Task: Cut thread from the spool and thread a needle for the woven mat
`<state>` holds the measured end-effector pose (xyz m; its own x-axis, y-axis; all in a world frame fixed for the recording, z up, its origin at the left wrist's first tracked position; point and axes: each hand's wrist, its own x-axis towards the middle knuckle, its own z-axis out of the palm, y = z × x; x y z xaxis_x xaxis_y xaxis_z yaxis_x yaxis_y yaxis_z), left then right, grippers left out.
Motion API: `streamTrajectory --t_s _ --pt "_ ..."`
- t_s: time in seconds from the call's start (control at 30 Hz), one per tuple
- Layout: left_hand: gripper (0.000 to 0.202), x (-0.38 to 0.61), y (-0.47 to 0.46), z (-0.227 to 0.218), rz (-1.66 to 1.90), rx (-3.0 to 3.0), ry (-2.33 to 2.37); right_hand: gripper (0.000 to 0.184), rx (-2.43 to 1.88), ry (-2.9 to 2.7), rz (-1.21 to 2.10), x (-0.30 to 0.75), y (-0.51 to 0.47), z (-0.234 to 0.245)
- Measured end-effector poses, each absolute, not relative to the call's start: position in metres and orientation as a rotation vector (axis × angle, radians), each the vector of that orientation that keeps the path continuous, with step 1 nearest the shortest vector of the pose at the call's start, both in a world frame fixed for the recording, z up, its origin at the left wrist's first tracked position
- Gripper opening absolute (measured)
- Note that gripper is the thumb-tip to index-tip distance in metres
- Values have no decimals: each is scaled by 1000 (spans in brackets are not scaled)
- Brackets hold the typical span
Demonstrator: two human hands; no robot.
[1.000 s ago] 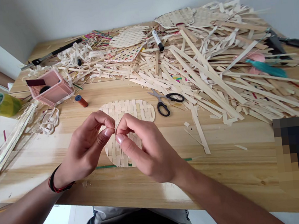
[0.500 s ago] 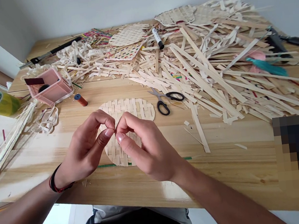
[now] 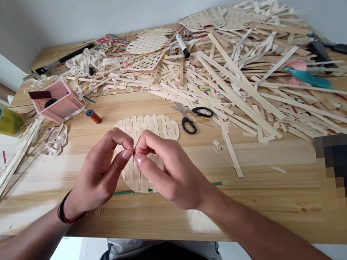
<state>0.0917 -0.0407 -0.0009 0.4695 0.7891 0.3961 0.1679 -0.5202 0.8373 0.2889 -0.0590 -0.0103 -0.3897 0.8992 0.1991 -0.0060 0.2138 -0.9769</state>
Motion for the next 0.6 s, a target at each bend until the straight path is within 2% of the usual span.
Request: streamTrajectory --t_s 0.6 --pt "10 92 -41 -2 1074 1990 788 24 -892 -1619 1306 289 -59 -9"
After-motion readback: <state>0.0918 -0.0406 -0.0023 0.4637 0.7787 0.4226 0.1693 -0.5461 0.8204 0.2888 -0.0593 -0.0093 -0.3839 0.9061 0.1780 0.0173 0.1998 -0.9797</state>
